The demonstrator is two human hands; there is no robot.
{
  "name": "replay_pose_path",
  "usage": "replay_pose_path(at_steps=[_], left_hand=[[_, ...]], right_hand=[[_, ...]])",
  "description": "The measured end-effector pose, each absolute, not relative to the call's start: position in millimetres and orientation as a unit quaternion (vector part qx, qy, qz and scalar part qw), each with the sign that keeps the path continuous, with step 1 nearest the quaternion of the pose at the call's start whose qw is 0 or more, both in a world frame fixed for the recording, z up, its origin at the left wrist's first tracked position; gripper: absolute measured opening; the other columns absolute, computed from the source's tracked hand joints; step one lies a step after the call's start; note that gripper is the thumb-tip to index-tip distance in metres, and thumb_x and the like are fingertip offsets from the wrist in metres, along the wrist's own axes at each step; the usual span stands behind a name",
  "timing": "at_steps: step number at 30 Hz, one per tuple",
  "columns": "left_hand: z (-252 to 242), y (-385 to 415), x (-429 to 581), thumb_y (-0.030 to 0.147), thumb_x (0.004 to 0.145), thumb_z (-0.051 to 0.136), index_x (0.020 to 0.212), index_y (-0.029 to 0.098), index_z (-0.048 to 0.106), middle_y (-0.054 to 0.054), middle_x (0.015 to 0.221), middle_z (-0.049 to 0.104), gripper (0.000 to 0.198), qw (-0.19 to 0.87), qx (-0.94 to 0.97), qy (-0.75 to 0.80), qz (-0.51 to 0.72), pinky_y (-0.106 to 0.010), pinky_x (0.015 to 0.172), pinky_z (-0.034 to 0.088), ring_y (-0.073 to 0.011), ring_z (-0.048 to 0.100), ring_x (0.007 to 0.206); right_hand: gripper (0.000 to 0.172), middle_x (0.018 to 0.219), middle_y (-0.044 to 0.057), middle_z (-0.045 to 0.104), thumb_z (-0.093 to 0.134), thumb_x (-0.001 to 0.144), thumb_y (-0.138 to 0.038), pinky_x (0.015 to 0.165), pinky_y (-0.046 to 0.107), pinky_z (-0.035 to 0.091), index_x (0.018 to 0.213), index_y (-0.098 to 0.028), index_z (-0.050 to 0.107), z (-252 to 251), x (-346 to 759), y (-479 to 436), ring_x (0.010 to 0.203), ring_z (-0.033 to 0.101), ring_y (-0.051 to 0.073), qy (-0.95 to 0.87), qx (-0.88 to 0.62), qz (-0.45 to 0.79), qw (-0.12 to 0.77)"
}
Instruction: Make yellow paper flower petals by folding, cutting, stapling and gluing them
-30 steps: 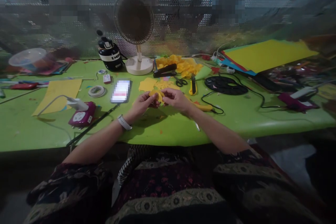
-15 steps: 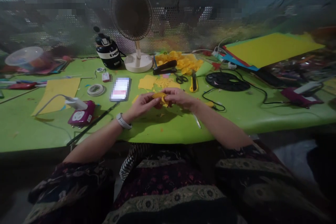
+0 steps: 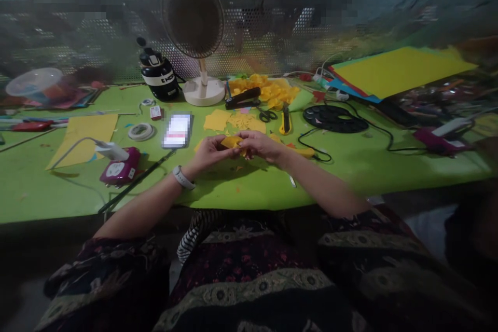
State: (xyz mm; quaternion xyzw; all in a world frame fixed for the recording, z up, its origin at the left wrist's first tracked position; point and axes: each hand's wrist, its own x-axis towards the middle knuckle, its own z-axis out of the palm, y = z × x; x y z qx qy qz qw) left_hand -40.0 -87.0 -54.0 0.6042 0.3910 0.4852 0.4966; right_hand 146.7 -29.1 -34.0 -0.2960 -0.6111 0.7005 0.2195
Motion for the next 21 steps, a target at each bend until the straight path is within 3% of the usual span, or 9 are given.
replay_pose_path(at_steps=[3, 7, 11, 15, 21], left_hand=[[-53.4, -85.4, -41.2, 0.038, 0.07, 0.084, 0.08, 0.013, 0.071, -0.005, 0.072, 0.072, 0.03, 0.504, 0.591, 0.408, 0.479, -0.025, 0.061, 0.055, -0.013, 0.066, 0.062], [-54.4, -84.6, -41.3, 0.038, 0.069, 0.084, 0.079, 0.013, 0.07, -0.004, 0.069, 0.072, 0.03, 0.526, 0.573, 0.42, 0.468, -0.025, 0.06, 0.055, -0.0128, 0.066, 0.058], [-55.1, -85.9, -40.5, 0.037, 0.067, 0.085, 0.071, 0.014, 0.068, -0.004, 0.065, 0.071, 0.029, 0.535, 0.571, 0.418, 0.462, -0.025, 0.061, 0.056, -0.0134, 0.067, 0.057], [-54.5, -85.9, -40.6, 0.038, 0.066, 0.086, 0.075, 0.014, 0.069, -0.003, 0.065, 0.072, 0.031, 0.544, 0.584, 0.412, 0.439, -0.026, 0.061, 0.056, -0.0139, 0.067, 0.057], [-54.9, -84.3, -39.1, 0.045, 0.076, 0.08, 0.082, 0.014, 0.069, -0.004, 0.071, 0.071, 0.033, 0.513, 0.601, 0.394, 0.469, -0.024, 0.062, 0.052, -0.0118, 0.064, 0.063]], right_hand=[[0.021, 0.076, 0.002, 0.069, 0.06, 0.079, -0.033, 0.05, 0.022, 0.047, 0.093, -0.017, 0.062, -33.4, 147.9, -28.9, 0.054, 0.056, 0.011, -0.633, -0.271, 0.688, 0.228], [0.031, 0.075, 0.001, 0.064, 0.066, 0.082, -0.046, 0.057, 0.023, 0.045, 0.091, -0.017, 0.063, -37.1, 146.9, -32.4, 0.064, 0.056, 0.012, -0.737, -0.25, 0.571, 0.261], [0.031, 0.067, -0.002, 0.056, 0.067, 0.084, -0.048, 0.056, 0.024, 0.036, 0.081, -0.017, 0.064, -44.5, 142.7, -36.9, 0.059, 0.047, 0.011, -0.803, -0.248, 0.437, 0.319], [0.036, 0.065, -0.001, 0.057, 0.055, 0.093, -0.044, 0.06, 0.026, 0.036, 0.071, -0.018, 0.062, -46.9, 141.8, -39.4, 0.06, 0.049, 0.012, -0.846, -0.242, 0.336, 0.337], [0.043, 0.061, 0.0, 0.054, 0.05, 0.094, -0.05, 0.057, 0.026, 0.037, 0.066, -0.02, 0.057, -39.1, 145.0, -40.9, 0.058, 0.048, 0.013, -0.821, -0.285, 0.335, 0.364]])
